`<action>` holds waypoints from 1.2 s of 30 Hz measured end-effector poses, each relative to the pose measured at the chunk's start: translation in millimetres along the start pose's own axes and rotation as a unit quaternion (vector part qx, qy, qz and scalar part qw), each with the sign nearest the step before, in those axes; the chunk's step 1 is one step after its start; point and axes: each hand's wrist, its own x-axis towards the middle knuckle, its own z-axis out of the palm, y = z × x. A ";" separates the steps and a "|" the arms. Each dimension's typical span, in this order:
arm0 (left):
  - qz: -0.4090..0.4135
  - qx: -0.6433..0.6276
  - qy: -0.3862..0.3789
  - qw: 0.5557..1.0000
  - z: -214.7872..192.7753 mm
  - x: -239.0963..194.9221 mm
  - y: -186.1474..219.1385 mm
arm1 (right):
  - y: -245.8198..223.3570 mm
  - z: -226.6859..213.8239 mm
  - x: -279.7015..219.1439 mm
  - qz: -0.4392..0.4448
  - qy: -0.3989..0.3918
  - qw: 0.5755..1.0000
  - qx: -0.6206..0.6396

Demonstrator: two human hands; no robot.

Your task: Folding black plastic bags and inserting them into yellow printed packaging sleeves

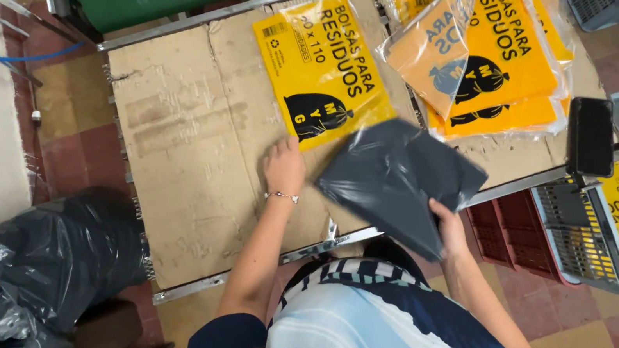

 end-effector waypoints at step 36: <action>-0.055 -0.166 -0.122 0.977 -5.7 -36.5 -78.1 | -73.1 180.2 103.1 -0.214 -0.175 0.863 -0.422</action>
